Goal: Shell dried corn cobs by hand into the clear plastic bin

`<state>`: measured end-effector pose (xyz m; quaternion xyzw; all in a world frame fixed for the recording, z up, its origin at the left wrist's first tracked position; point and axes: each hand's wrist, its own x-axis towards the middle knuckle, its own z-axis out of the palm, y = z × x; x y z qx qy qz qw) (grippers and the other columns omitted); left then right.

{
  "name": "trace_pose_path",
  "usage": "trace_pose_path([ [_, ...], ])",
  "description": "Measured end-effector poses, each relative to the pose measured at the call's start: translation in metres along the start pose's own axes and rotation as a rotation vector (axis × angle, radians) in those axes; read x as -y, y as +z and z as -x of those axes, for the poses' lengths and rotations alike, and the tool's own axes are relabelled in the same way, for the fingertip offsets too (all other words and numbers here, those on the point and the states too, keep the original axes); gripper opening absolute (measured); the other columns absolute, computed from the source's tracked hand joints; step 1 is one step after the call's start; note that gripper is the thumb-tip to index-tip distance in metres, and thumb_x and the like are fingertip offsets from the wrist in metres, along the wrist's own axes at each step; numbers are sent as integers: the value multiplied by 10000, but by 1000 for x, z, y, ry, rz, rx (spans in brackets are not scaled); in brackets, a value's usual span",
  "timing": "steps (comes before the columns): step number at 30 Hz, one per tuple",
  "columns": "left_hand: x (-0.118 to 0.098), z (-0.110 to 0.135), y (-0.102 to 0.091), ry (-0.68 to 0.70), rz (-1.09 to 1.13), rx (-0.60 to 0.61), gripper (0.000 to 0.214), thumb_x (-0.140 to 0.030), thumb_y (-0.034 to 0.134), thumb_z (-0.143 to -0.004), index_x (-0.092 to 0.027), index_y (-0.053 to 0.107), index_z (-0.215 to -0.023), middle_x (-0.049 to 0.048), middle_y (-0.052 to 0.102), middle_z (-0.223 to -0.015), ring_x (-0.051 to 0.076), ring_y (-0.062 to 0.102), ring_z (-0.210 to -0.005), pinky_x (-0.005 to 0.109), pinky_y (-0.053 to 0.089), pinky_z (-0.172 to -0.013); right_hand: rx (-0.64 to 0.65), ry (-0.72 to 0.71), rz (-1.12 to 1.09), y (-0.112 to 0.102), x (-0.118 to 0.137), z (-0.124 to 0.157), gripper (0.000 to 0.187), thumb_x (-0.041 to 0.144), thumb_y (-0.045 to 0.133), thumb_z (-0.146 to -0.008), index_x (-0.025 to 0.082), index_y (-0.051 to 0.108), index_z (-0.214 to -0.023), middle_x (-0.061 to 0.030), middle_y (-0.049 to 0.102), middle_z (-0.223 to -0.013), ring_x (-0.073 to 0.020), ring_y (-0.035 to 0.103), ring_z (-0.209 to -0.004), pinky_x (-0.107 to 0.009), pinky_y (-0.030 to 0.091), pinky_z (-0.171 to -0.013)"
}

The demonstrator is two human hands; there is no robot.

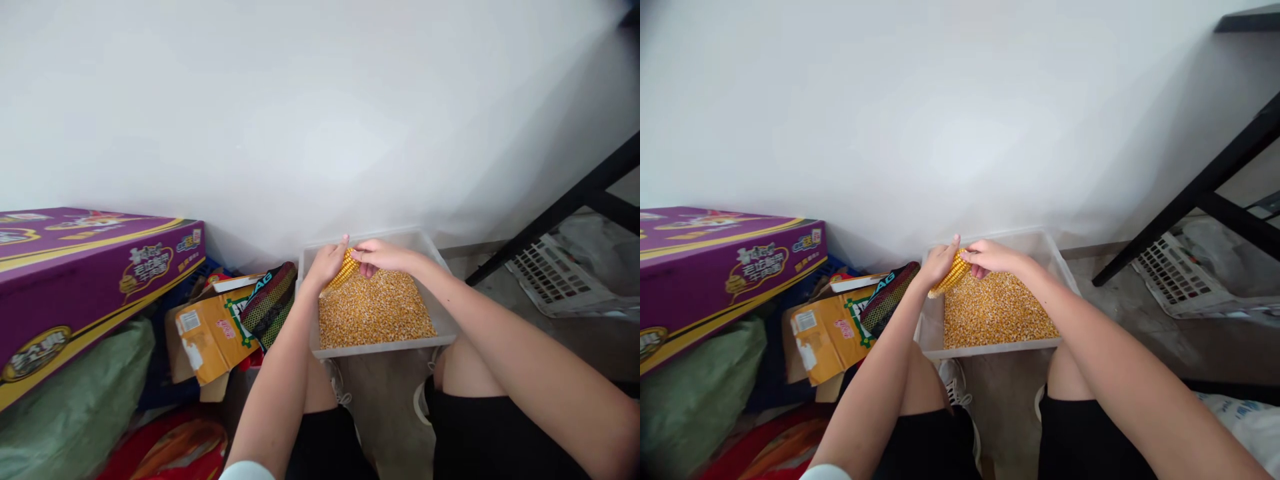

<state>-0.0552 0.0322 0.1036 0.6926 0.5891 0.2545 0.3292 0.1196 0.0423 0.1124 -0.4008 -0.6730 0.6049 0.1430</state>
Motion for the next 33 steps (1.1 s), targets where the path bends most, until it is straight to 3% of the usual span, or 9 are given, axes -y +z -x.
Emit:
trace_pose_path([
  [6, 4, -1, 0, -31, -26, 40, 622, -664, 239, -818, -148, 490, -579, 26, 503, -601, 151, 406, -628, 266, 319, -608, 26, 71, -12, 2, -6, -4, 225, 362, 437, -937, 149, 503, -906, -65, 645, -713, -131, 632, -603, -239, 536, -567],
  [11, 0, 1, 1, 5, -35, -1, 614, -662, 237, -827, -156, 459, -558, 16, 474, -572, 142, 391, -597, 265, 293, -578, -11, 130, -166, 0, 1, 1, 289, 417, 370, -948, 154, 490, -959, -87, 662, -706, -159, 649, -616, -294, 557, -619],
  [17, -5, 5, 2, 39, -88, -49, 614, -667, 237, -829, -176, 376, -488, 0, 371, -480, 126, 326, -520, 275, 223, -534, -82, 193, -144, -14, 0, 4, 228, 282, 440, -925, 148, 534, -1083, -101, 681, -799, -171, 658, -677, -309, 550, -645],
  [21, -6, 6, 3, 60, -158, -65, 620, -651, 221, -845, -177, 355, -468, 4, 366, -466, 123, 327, -501, 279, 206, -531, -202, 178, -43, -20, -3, 5, 416, 520, 399, -903, 168, 582, -1028, -129, 669, -916, -191, 653, -730, -295, 548, -613],
  [25, -7, 5, 5, 99, -173, -53, 626, -620, 183, -870, -171, 388, -484, 10, 394, -490, 127, 356, -524, 271, 223, -543, -70, 191, -13, -13, -4, 6, 580, 687, 411, -807, 168, 571, -1008, -137, 670, -869, -210, 653, -701, -307, 551, -570],
  [28, -9, 4, 7, 120, -164, -53, 630, -594, 162, -886, -167, 421, -501, 11, 406, -496, 131, 377, -537, 267, 236, -551, 14, 184, -38, -5, -6, 2, 562, 671, 418, -817, 154, 545, -995, -133, 669, -794, -195, 646, -653, -295, 547, -552],
  [33, -6, 1, 8, 117, -163, -52, 620, -585, 169, -887, -165, 426, -510, 6, 411, -495, 131, 386, -533, 267, 246, -552, -6, 177, -70, 2, -8, -4, 468, 583, 344, -898, 149, 519, -902, -110, 646, -681, -165, 630, -579, -289, 548, -566],
])
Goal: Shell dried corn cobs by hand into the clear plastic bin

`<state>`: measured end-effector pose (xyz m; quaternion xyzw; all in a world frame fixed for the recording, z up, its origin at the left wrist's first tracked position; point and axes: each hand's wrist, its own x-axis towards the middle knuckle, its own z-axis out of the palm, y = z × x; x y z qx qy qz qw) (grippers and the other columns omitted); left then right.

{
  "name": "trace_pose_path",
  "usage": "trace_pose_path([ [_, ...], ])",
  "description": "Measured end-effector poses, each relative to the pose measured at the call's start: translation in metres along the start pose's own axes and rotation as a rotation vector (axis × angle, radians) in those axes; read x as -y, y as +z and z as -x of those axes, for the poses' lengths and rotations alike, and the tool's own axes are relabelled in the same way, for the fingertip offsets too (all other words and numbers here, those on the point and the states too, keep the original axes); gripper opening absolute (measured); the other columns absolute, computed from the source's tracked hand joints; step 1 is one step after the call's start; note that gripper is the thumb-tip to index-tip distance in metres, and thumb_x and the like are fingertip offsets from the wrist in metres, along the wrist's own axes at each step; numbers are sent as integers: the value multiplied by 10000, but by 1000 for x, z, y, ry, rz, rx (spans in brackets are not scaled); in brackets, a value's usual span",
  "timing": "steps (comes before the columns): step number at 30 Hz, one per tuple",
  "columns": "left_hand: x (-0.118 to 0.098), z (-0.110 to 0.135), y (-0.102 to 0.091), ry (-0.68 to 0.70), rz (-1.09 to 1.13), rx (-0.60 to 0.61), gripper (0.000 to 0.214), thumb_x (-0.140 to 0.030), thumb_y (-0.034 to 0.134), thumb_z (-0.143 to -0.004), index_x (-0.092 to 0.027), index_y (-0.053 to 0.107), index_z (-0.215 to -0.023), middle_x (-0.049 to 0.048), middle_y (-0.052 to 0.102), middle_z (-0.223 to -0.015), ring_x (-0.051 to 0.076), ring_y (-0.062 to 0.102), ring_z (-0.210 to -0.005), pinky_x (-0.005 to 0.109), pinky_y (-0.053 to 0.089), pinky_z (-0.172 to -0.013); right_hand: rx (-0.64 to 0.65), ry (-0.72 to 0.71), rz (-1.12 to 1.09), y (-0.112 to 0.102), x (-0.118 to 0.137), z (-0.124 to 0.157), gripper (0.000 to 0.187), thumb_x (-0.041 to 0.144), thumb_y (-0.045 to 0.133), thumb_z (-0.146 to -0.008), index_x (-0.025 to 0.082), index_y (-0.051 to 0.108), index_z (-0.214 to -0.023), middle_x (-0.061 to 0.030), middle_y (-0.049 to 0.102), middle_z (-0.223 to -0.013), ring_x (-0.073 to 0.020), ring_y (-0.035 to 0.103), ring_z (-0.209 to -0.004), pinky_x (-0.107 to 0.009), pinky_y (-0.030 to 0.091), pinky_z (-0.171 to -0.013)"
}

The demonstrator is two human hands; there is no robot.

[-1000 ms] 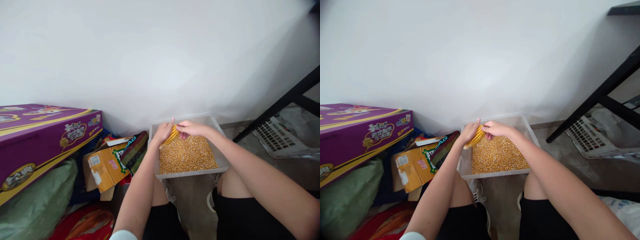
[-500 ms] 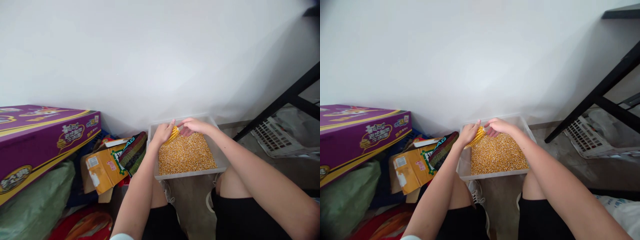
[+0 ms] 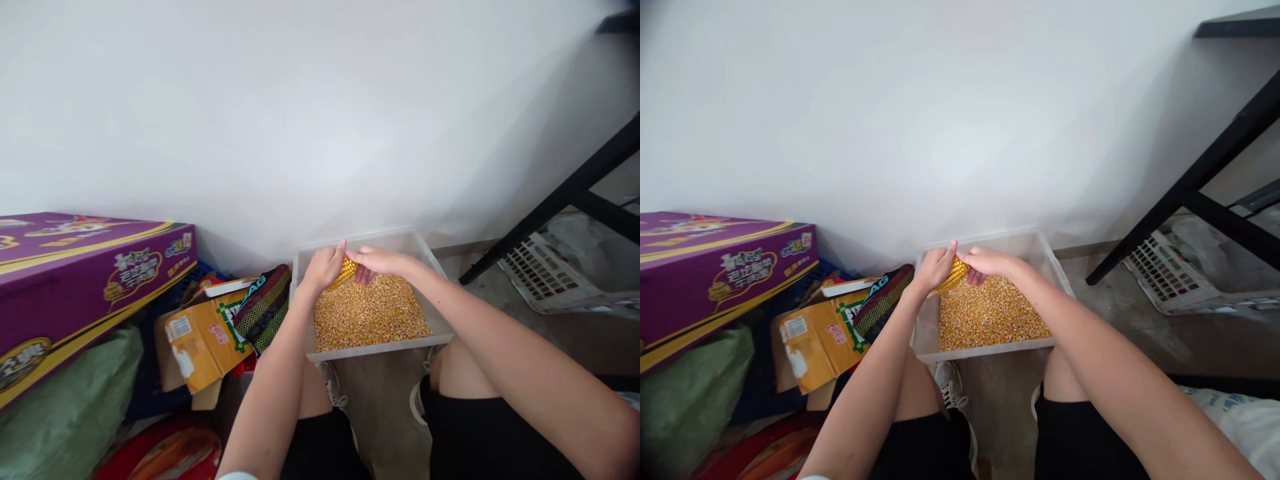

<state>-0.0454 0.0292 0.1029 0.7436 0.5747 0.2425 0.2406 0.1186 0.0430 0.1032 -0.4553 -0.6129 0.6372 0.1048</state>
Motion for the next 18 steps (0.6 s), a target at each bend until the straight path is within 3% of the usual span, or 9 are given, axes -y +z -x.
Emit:
trace_pose_path([
  [7, 6, -4, 0, -57, 90, 63, 590, -610, 239, -860, -162, 450, -539, 16, 494, -557, 151, 433, -600, 265, 295, -576, -45, -2, 24, 3, 3, 7, 395, 470, 299, -951, 143, 511, -891, -100, 642, -648, -166, 630, -558, -281, 534, -537],
  [13, 6, -5, -2, -68, 151, 22, 594, -597, 194, -873, -166, 420, -532, -7, 425, -525, 125, 360, -554, 265, 264, -556, -53, -35, -95, -10, 10, 13, 192, 261, 404, -930, 131, 545, -947, -94, 663, -733, -155, 644, -628, -287, 547, -615],
  [15, 3, -4, -3, -40, 118, -4, 603, -585, 178, -881, -166, 425, -526, -5, 421, -517, 124, 357, -550, 267, 255, -559, -117, -20, -94, -15, 10, 15, 194, 282, 426, -919, 149, 554, -981, -103, 670, -812, -167, 649, -681, -292, 551, -616],
  [18, -4, -1, -2, 2, 60, -10, 634, -563, 148, -896, -157, 475, -537, 11, 466, -531, 130, 389, -563, 266, 265, -583, -185, 1, -64, -18, 8, 17, 328, 454, 415, -913, 176, 563, -1003, -123, 665, -905, -193, 648, -724, -301, 552, -589],
])
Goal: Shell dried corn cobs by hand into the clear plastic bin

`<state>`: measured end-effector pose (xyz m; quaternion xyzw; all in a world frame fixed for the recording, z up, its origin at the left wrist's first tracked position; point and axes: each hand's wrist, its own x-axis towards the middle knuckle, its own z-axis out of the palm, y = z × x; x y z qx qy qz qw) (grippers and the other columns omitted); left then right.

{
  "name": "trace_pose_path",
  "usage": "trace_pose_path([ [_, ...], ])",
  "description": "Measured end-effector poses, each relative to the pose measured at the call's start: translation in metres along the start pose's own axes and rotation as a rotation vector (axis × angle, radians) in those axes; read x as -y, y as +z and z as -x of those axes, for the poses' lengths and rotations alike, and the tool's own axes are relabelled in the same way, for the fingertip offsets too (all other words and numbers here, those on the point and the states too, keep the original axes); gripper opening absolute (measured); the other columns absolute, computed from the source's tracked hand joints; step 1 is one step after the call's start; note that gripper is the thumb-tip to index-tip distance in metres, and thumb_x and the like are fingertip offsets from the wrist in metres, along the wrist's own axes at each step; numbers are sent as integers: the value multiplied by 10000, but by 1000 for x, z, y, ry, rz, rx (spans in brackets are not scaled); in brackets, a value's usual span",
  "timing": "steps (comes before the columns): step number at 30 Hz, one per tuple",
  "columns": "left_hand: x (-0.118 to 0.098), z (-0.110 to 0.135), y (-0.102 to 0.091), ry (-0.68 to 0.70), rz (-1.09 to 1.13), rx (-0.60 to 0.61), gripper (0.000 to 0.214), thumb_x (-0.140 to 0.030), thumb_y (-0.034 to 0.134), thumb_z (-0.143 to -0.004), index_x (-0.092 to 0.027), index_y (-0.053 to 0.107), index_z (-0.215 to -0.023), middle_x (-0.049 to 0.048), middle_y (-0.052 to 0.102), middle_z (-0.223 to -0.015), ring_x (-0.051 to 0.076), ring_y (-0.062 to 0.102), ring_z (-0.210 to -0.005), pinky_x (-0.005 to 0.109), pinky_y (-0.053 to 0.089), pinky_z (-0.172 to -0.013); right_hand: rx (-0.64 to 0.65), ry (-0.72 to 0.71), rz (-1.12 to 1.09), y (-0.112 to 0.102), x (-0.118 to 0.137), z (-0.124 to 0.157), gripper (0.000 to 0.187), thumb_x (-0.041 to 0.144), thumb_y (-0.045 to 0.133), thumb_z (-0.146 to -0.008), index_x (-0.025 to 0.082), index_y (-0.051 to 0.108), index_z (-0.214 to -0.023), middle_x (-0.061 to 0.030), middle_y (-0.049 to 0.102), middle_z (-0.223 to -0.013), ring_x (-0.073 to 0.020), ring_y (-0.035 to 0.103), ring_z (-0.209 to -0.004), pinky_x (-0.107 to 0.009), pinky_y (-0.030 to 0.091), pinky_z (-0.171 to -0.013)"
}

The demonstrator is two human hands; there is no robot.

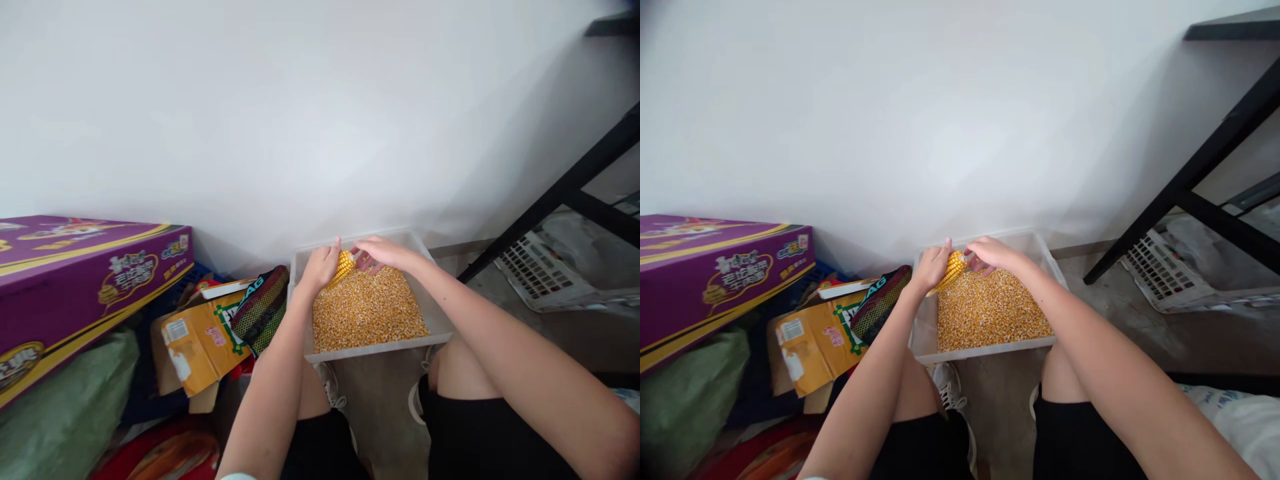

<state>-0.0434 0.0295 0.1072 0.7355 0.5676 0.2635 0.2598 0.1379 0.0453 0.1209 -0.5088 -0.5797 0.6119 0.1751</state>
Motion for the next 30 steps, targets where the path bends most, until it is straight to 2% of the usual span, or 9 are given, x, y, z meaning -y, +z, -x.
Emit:
trace_pose_path([
  [3, -5, 2, 2, 24, -64, -19, 668, -550, 123, -907, -150, 515, -544, 23, 473, -523, 133, 399, -550, 269, 264, -585, 73, 39, 14, 5, -2, 1, 510, 631, 399, -850, 183, 546, -1045, -135, 664, -846, -213, 645, -688, -316, 549, -559],
  [6, -5, 3, 5, 62, -130, -64, 679, -543, 137, -914, -147, 531, -527, 32, 463, -503, 135, 402, -521, 277, 254, -577, 128, 76, 13, 15, -2, 0, 576, 681, 360, -830, 155, 540, -981, -123, 638, -703, -194, 617, -580, -320, 545, -534],
  [9, -2, 2, 7, 90, -160, -85, 670, -538, 170, -916, -145, 544, -522, 38, 471, -497, 134, 409, -506, 279, 251, -573, 126, 61, -16, 21, -3, -4, 485, 610, 347, -877, 155, 514, -881, -64, 567, -581, -143, 554, -463, -303, 540, -513],
  [13, 0, 1, 9, 59, -141, -86, 670, -529, 151, -919, -142, 524, -520, 26, 462, -496, 121, 399, -505, 270, 243, -554, 127, 35, -63, 19, -8, -8, 360, 517, 385, -899, 174, 464, -822, -16, 517, -553, -110, 518, -420, -281, 536, -505],
  [19, 2, -3, 8, 5, -25, -112, 651, -554, 173, -904, -140, 512, -533, 13, 459, -498, 113, 401, -509, 257, 250, -538, 157, -51, -178, 14, -9, -3, 233, 345, 382, -898, 168, 473, -778, -19, 529, -567, -107, 514, -446, -304, 550, -558],
  [22, 0, -2, 4, -11, -52, -154, 654, -568, 185, -899, -143, 496, -512, 14, 444, -482, 111, 385, -490, 262, 236, -526, 170, -58, -230, 14, -10, -3, 182, 275, 378, -880, 157, 495, -808, -54, 587, -632, -133, 569, -511, -329, 554, -606],
  [25, -6, 2, 2, 60, -166, -164, 659, -547, 176, -911, -144, 484, -491, 19, 434, -470, 107, 359, -468, 275, 208, -523, 134, 22, -212, 12, -13, -6, 214, 332, 390, -891, 155, 508, -912, -91, 635, -733, -171, 625, -614, -336, 555, -620],
  [28, -13, 6, 4, 119, -263, -131, 656, -513, 159, -928, -137, 546, -555, 35, 499, -515, 111, 377, -480, 276, 213, -538, 82, 45, -183, 11, -14, -6, 383, 506, 368, -898, 165, 482, -1031, -106, 645, -804, -200, 645, -690, -336, 556, -605],
  [30, -16, 8, 6, 123, -312, -116, 657, -502, 150, -934, -137, 580, -596, 48, 538, -549, 120, 409, -500, 273, 225, -550, 99, 49, -161, 12, -13, -6, 481, 595, 346, -879, 165, 469, -1057, -110, 640, -782, -206, 643, -677, -327, 552, -582],
])
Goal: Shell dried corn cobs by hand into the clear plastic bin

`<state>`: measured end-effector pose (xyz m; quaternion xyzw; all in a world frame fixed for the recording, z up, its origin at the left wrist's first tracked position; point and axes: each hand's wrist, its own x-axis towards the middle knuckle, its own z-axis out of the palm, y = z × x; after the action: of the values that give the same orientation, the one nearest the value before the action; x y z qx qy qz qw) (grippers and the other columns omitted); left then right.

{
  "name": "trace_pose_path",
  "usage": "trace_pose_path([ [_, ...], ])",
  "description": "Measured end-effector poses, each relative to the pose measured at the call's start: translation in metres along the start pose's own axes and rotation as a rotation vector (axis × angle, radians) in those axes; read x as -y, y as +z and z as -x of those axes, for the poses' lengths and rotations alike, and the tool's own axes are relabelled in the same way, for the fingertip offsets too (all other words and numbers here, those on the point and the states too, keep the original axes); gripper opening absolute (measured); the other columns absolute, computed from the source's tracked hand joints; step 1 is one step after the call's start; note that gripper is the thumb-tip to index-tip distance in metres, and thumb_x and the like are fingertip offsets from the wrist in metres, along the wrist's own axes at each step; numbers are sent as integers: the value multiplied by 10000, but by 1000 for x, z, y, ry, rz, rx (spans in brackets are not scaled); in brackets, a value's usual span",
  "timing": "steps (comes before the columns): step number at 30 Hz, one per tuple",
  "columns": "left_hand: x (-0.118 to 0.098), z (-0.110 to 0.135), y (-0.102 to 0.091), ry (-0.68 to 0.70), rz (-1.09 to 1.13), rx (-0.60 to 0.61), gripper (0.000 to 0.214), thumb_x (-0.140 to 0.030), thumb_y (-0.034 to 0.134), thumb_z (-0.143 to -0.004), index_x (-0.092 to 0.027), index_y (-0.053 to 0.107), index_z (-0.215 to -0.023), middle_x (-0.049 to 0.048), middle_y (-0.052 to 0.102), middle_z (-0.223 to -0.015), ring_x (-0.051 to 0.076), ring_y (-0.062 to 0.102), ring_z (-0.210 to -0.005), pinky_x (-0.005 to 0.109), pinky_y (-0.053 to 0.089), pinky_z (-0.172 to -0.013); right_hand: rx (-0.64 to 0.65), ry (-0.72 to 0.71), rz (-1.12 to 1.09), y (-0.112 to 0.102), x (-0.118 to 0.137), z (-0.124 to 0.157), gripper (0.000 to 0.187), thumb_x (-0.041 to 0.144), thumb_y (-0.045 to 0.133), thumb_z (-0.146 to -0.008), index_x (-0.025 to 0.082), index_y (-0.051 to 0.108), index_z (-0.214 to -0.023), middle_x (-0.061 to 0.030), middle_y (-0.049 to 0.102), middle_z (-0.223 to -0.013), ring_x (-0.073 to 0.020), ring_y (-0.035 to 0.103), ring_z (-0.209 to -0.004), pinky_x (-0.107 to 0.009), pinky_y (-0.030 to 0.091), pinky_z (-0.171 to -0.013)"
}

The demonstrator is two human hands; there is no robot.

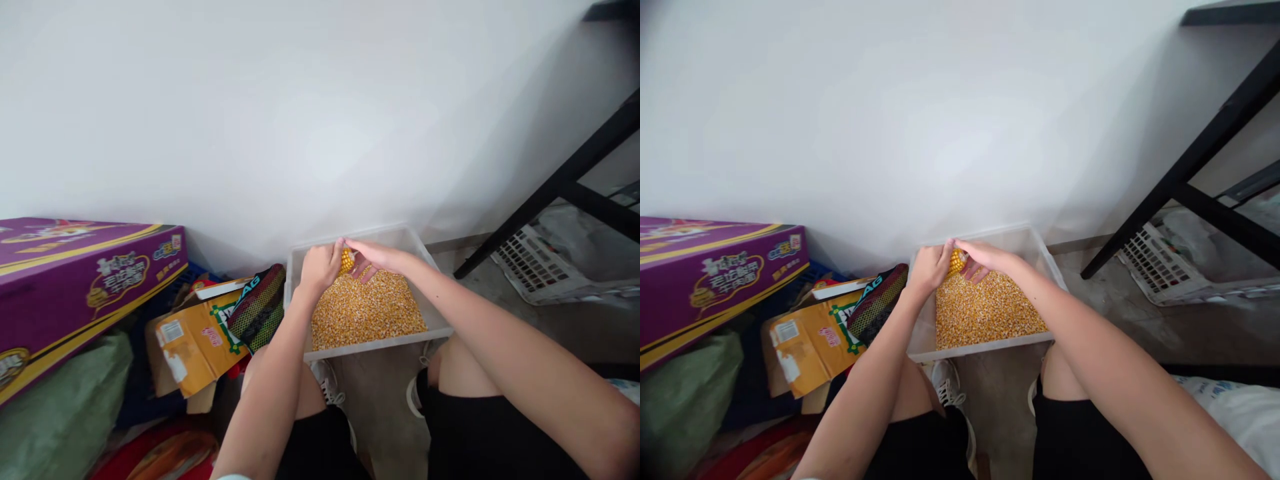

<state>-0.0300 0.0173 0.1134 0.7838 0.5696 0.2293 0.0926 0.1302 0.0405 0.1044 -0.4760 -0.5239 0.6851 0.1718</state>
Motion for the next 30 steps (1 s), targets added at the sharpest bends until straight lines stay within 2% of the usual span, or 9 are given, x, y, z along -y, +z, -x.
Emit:
trace_pose_path([
  [5, 2, 1, 3, -18, -29, -2, 687, -509, 128, -933, -145, 571, -554, 59, 540, -538, 132, 437, -509, 279, 243, -563, 54, 40, 9, 7, -2, -7, 500, 619, 291, -882, 158, 482, -909, -91, 596, -617, -176, 582, -508, -294, 510, -472],
  [7, 7, 0, 4, -56, 5, -7, 695, -536, 137, -923, -143, 561, -537, 50, 521, -518, 126, 427, -496, 277, 248, -557, 44, -6, -8, 9, -3, -10, 438, 568, 311, -901, 167, 473, -830, -55, 558, -557, -140, 524, -432, -257, 463, -411],
  [11, 20, -3, 2, -161, 146, -41, 707, -571, 130, -907, -139, 558, -546, 26, 475, -485, 116, 417, -492, 261, 254, -534, 42, -167, -88, 12, 1, -11, 279, 339, 355, -932, 164, 466, -745, 3, 487, -494, -77, 411, -357, -192, 382, -360],
  [14, 25, -3, -1, -167, 175, -57, 703, -566, 128, -909, -140, 559, -553, 22, 481, -492, 113, 423, -502, 255, 262, -538, 73, -125, -162, 14, 7, -9, 284, 310, 316, -935, 146, 499, -793, -38, 564, -557, -108, 508, -422, -236, 474, -442],
  [17, 24, -1, -3, -161, 128, -44, 703, -564, 137, -911, -142, 564, -546, 37, 514, -511, 120, 452, -518, 256, 276, -557, 46, -21, -160, 15, 11, -9, 374, 413, 274, -942, 141, 510, -841, -89, 614, -614, -165, 590, -509, -314, 533, -519],
  [22, 23, 2, -4, -157, 56, -2, 736, -563, 108, -912, -137, 607, -580, 70, 568, -557, 142, 487, -534, 270, 285, -564, -36, -78, 70, 17, 9, -16, 487, 623, 404, -852, 153, 529, -823, -90, 611, -622, -181, 608, -529, -304, 536, -488],
  [25, 26, 3, -4, -159, 10, 34, 752, -575, 97, -907, -139, 625, -597, 85, 593, -587, 158, 514, -562, 277, 304, -587, -18, -84, 150, 20, 4, -20, 430, 552, 420, -883, 146, 524, -788, -88, 609, -619, -158, 594, -498, -286, 530, -475],
  [28, 29, 4, -3, -160, -26, 76, 764, -586, 87, -901, -145, 641, -613, 95, 608, -606, 173, 545, -599, 279, 327, -621, 15, -12, 79, 23, 2, -20, 368, 463, 360, -935, 139, 499, -829, -103, 631, -644, -156, 604, -512, -296, 541, -506],
  [30, 31, 5, -2, -159, -31, 95, 776, -585, 72, -900, -146, 653, -631, 104, 619, -625, 183, 566, -628, 282, 342, -643, 28, 18, 42, 25, 2, -19, 374, 481, 352, -932, 137, 488, -880, -115, 644, -669, -162, 614, -537, -303, 548, -523],
])
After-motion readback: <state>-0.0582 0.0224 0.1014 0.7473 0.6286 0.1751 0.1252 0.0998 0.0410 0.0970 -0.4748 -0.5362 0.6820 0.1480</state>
